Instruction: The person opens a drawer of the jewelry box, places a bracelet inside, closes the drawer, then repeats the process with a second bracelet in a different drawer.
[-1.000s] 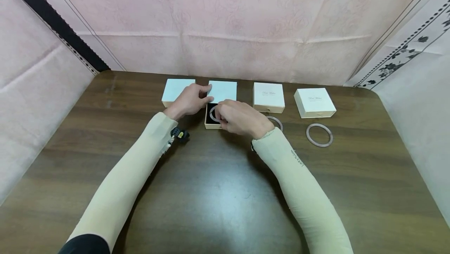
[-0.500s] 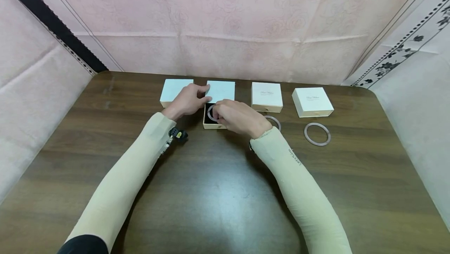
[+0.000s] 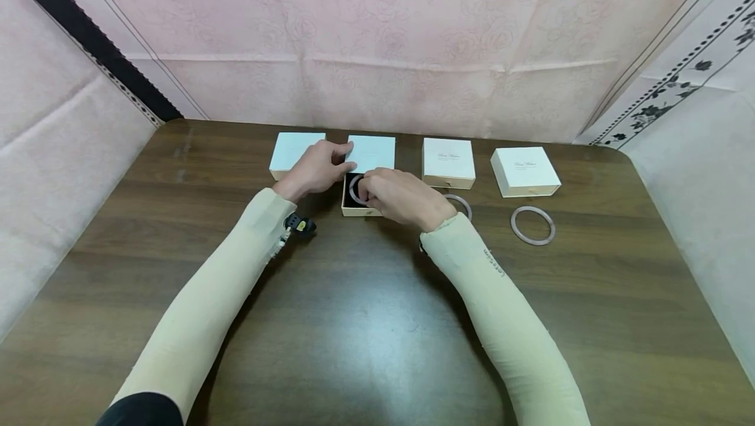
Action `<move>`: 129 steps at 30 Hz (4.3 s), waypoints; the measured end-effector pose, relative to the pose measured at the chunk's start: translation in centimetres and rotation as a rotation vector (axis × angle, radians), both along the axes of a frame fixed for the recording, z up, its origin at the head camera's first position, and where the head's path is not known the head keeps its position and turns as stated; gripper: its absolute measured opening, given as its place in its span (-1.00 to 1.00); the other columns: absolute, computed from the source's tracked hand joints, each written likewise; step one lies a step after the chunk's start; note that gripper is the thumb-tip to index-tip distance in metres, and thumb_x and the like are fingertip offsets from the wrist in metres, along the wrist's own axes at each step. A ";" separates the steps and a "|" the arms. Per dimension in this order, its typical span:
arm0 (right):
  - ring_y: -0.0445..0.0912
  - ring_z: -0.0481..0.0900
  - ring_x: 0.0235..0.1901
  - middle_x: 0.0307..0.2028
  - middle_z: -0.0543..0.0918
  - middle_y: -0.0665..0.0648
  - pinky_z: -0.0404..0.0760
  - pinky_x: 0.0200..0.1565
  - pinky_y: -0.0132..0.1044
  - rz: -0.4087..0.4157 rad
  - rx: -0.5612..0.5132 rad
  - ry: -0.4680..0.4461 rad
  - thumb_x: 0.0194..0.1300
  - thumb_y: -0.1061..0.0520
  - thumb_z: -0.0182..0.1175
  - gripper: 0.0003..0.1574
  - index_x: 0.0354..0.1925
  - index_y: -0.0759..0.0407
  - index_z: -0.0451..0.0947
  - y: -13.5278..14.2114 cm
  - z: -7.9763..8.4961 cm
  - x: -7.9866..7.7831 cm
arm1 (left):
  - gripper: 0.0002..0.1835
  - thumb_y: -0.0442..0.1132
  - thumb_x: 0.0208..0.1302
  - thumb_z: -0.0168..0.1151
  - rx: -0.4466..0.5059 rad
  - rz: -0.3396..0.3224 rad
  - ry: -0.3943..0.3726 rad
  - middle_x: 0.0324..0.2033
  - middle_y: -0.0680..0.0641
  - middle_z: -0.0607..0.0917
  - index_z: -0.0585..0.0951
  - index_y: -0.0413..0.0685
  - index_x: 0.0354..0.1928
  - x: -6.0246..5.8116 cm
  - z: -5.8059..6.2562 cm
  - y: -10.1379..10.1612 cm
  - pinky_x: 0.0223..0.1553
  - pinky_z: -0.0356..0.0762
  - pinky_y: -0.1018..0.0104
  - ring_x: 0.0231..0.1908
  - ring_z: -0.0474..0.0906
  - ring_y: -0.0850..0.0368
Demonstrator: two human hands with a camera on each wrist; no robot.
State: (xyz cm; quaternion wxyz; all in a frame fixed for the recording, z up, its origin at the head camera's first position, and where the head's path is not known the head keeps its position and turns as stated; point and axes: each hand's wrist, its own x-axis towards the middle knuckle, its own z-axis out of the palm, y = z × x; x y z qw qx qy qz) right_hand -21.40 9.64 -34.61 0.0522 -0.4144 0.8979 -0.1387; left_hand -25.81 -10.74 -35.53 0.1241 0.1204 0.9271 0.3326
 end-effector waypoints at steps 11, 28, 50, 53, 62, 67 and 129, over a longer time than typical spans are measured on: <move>-0.14 0.60 -0.05 -0.13 0.69 -0.01 0.59 0.04 -0.22 -0.019 0.005 -0.006 0.47 0.27 0.18 -0.82 -0.19 0.07 0.71 0.0 -0.4 -0.1 | -0.39 -0.08 0.57 0.10 -0.005 -0.004 -0.002 0.55 -0.07 0.27 0.25 -0.01 0.56 0.1 0.1 0.1 0.08 0.43 0.19 0.25 0.44 0.01; -0.18 0.52 -0.24 -0.30 0.60 -0.07 0.54 -0.14 -0.27 -0.001 -0.014 0.083 0.43 0.24 0.24 -0.80 -0.34 -0.03 0.63 0.0 0.3 0.2 | -0.37 -0.08 0.57 0.09 -0.004 0.005 -0.014 0.56 -0.07 0.26 0.22 0.00 0.57 0.2 0.1 0.1 0.15 0.44 0.16 0.48 0.27 0.00; -0.19 0.43 -0.40 -0.46 0.49 -0.09 0.42 -0.34 -0.33 -0.025 0.030 0.062 0.25 0.41 0.09 -0.62 -0.54 -0.02 0.48 0.1 2.1 1.4 | -0.38 -0.06 0.57 0.11 -0.001 0.004 -0.005 0.55 -0.04 0.28 0.25 0.01 0.56 0.1 -0.1 0.0 0.24 0.42 0.17 0.54 0.17 0.00; -0.19 0.45 -0.39 -0.45 0.52 -0.09 0.43 -0.35 -0.33 -0.030 0.040 0.024 0.26 0.39 0.17 -0.66 -0.53 0.00 0.51 0.1 2.3 1.4 | -0.38 -0.06 0.56 0.11 -0.003 0.003 0.000 0.55 -0.04 0.28 0.26 0.01 0.55 0.1 -0.1 -0.1 0.23 0.42 0.17 0.53 0.18 0.00; -0.18 0.46 -0.37 -0.40 0.57 -0.04 0.46 -0.33 -0.32 -0.017 0.075 -0.007 0.24 0.32 0.33 -0.71 -0.51 -0.01 0.56 -0.2 2.1 1.4 | -0.38 -0.07 0.56 0.11 -0.007 0.001 -0.005 0.55 -0.04 0.27 0.25 0.02 0.56 -0.1 -0.1 -0.2 0.11 0.43 0.18 0.33 0.41 0.00; -0.18 0.55 -0.34 -0.36 0.63 -0.07 0.56 -0.26 -0.29 -0.026 0.105 -0.032 0.26 0.28 0.35 -0.82 -0.41 0.01 0.65 -0.5 1.8 1.4 | -0.38 -0.07 0.57 0.11 0.003 0.000 -0.012 0.55 -0.05 0.27 0.24 0.01 0.56 0.0 -0.1 -0.2 0.18 0.43 0.15 0.48 0.28 -0.02; -0.20 0.51 -0.44 -0.49 0.57 -0.12 0.54 -0.37 -0.26 -0.012 0.058 0.082 0.12 0.33 0.28 -0.75 -0.54 0.00 0.58 -0.8 0.7 1.2 | -0.38 -0.07 0.57 0.10 -0.013 0.004 0.006 0.55 -0.06 0.27 0.24 0.03 0.56 0.0 -0.1 0.1 0.16 0.44 0.17 0.40 0.37 -0.01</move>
